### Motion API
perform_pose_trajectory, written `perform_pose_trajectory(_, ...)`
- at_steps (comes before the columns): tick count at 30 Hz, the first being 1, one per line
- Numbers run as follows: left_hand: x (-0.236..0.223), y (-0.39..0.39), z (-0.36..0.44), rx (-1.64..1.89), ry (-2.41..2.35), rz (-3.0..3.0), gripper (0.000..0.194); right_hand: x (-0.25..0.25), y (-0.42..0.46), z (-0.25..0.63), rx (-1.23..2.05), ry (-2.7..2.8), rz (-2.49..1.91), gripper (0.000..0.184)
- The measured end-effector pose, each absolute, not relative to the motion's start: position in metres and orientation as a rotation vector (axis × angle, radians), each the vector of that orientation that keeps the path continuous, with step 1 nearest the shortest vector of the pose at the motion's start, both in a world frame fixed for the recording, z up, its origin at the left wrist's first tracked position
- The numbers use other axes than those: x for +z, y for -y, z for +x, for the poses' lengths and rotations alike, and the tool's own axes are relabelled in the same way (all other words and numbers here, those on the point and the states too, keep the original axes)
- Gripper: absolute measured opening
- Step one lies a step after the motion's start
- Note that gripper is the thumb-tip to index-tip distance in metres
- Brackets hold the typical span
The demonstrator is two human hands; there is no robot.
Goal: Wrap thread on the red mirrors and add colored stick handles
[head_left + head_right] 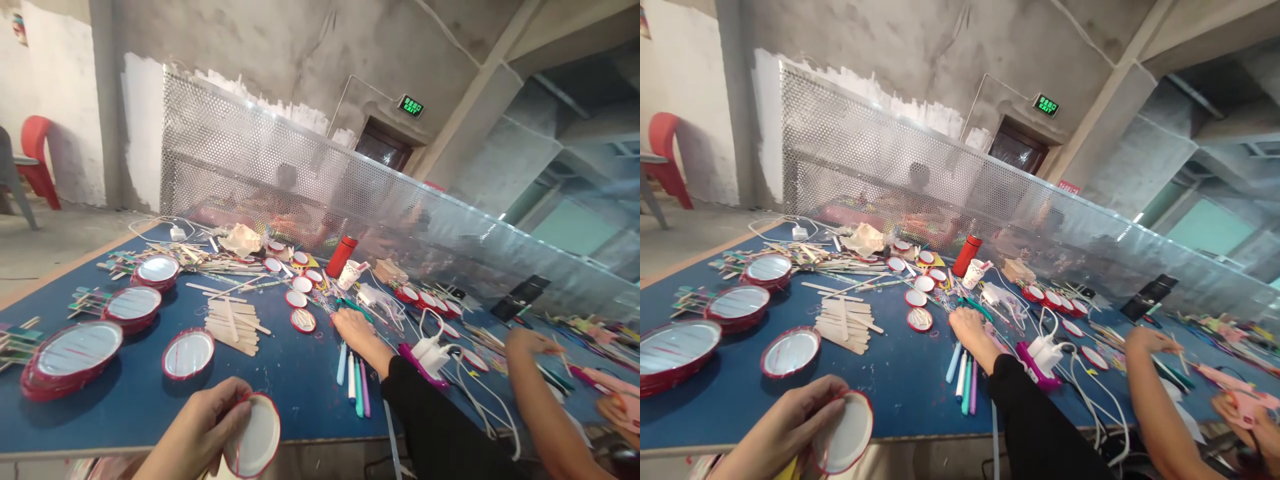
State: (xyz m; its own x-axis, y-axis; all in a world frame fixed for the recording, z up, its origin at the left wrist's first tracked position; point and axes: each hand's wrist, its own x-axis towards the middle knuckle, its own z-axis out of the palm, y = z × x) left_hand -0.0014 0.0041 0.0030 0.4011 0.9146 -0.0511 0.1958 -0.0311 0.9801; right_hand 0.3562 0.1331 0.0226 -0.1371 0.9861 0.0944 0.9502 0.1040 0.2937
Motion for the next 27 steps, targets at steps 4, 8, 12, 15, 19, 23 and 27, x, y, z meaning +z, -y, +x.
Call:
perform_pose_trajectory(4,0.001,-0.005,-0.003,0.773,-1.002,1.534,0.031,0.022,-0.138,0.356,0.302,-2.08,1.994,0.035)
perform_pose_trajectory(8,-0.001,-0.003,-0.003,0.814,-0.987,1.55,0.026,0.026,-0.138,0.351,0.186,-2.036,2.067,0.036)
perform_pose_trajectory(12,0.0,-0.002,-0.004,0.826,-0.998,1.591,0.024,0.035,-0.135,0.34,-0.02,-2.06,2.247,0.036)
perform_pose_trajectory(15,0.001,-0.004,-0.005,0.827,-0.986,1.65,0.023,0.044,-0.125,0.333,-0.276,-2.059,2.447,0.035)
perform_pose_trajectory(19,0.002,-0.006,-0.005,0.853,-0.978,1.72,0.022,0.053,-0.095,0.318,-0.782,-2.059,2.642,0.028)
perform_pose_trajectory(23,0.007,-0.002,-0.006,0.796,-0.973,1.664,0.027,0.059,-0.043,0.283,-1.331,-2.148,2.65,0.026)
perform_pose_trajectory(27,0.012,0.0,-0.011,0.78,-0.921,1.666,0.032,0.058,0.012,0.233,-1.768,-2.177,2.521,0.035)
